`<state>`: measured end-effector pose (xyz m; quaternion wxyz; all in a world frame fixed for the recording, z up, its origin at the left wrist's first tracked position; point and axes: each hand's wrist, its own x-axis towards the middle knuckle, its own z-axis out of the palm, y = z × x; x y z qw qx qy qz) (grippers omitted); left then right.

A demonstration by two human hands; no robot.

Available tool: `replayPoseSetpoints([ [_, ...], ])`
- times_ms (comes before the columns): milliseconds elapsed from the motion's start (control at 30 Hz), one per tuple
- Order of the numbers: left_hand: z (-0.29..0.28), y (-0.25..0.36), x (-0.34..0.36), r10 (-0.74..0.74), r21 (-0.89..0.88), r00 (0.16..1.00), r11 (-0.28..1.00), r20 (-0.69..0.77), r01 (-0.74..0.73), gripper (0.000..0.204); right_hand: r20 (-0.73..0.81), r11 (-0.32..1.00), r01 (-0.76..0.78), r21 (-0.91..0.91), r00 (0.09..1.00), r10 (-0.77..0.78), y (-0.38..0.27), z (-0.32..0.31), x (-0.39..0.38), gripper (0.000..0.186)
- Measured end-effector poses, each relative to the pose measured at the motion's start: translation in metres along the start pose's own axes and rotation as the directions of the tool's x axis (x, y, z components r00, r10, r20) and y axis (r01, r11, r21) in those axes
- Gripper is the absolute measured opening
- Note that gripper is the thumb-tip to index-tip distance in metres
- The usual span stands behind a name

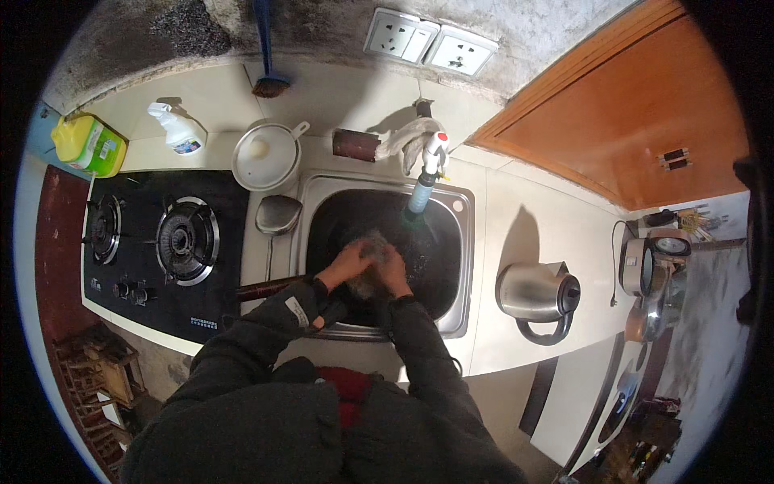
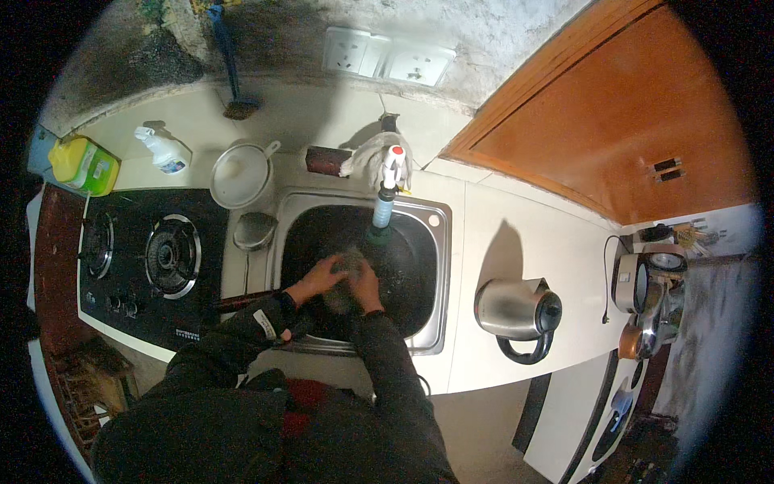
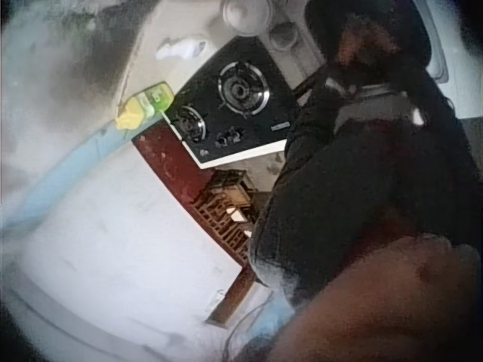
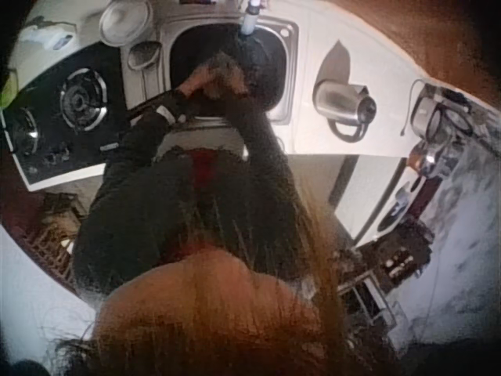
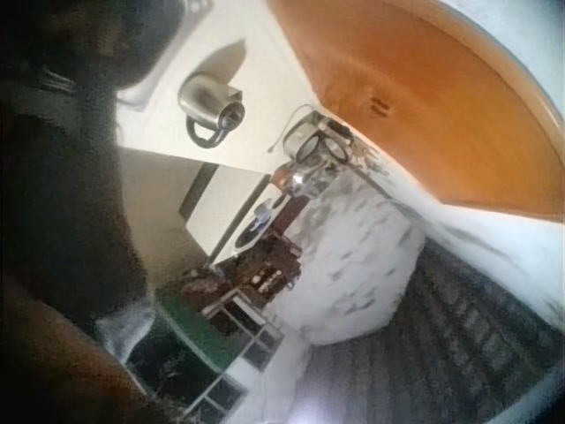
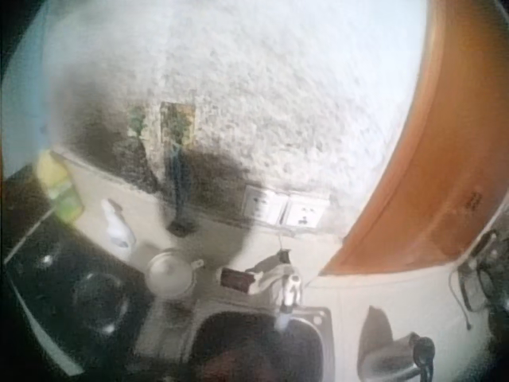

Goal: The person wipes the gas stovetop with a cloth, removes and replaces the burner grates, and rinses the cloth in the sink. They also briefly handle a yellow detergent bottle and a kettle while cleaning.

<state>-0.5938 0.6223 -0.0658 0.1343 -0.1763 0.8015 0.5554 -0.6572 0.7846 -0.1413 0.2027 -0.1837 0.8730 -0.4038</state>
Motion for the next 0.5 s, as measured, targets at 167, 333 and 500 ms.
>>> replayPoseSetpoints([
  [167,0.001,0.027,-0.001,-0.261,-0.834,0.944,0.461,0.2,0.304,0.048,0.101,0.889,-0.126,0.441,0.991,0.091,-0.091,-0.063,-0.029,0.042],
  [333,0.014,0.021,0.002,-0.254,-0.885,0.912,0.262,0.322,0.385,0.045,-0.037,0.831,0.075,0.551,0.997,-0.065,-0.122,-0.054,-0.036,0.051],
  [500,0.055,-0.063,0.042,-0.134,-0.906,0.923,0.181,0.362,0.382,0.046,0.114,0.91,-0.066,0.41,0.993,0.021,-0.126,-0.046,-0.027,0.062],
])
